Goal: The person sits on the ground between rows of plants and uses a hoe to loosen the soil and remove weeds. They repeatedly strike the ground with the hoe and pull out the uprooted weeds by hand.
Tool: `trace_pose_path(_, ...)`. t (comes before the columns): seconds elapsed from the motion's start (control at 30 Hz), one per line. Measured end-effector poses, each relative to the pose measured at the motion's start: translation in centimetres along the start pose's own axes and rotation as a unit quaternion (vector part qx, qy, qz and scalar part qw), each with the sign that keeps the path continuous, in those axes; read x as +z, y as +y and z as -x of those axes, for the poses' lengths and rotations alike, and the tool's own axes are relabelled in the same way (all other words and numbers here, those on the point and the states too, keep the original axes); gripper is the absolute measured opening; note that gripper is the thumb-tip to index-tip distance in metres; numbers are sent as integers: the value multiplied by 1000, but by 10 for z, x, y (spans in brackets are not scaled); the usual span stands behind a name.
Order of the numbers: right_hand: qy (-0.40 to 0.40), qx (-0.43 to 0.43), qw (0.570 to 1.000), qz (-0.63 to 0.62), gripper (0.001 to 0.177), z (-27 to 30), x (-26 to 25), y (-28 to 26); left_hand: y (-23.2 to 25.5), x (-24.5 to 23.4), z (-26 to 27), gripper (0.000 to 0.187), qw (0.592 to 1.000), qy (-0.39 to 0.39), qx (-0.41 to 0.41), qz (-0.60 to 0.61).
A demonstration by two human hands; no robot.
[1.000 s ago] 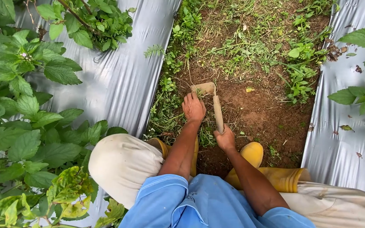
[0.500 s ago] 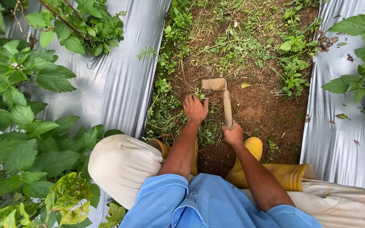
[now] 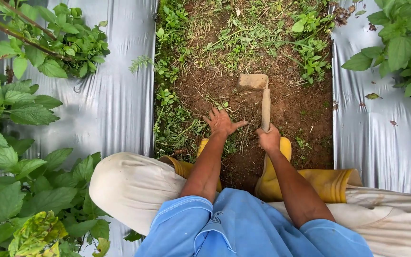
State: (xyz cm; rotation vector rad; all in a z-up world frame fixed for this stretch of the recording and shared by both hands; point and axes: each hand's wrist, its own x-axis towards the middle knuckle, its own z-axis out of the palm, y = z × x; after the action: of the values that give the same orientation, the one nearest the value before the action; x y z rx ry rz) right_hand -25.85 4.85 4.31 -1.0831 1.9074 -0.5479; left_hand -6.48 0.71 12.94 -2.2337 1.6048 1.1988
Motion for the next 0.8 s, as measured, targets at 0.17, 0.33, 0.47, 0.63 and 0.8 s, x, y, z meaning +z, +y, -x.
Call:
trace_pose_path(0.17,47,41,988,-142,7,4,-2,-14,23,34,15,121,999,7,-13,-50)
trace_pose_path(0.33,61,49,986,-146,7,10,-7,-23,27,80,4,146,997,52,4,-64)
trace_pose_path(0.47,48,57,990,-120,8,14,-8,-22,18,107,-23,136,987,109,3,-120)
trace_pose_path(0.63,56,58,993,-88,9,21,-3,-9,-11,115,-58,122,986,128,44,-102)
trace_pose_path(0.8,-58,41,995,64,26,52,-18,-39,-26,125,-64,78,982,172,55,-64)
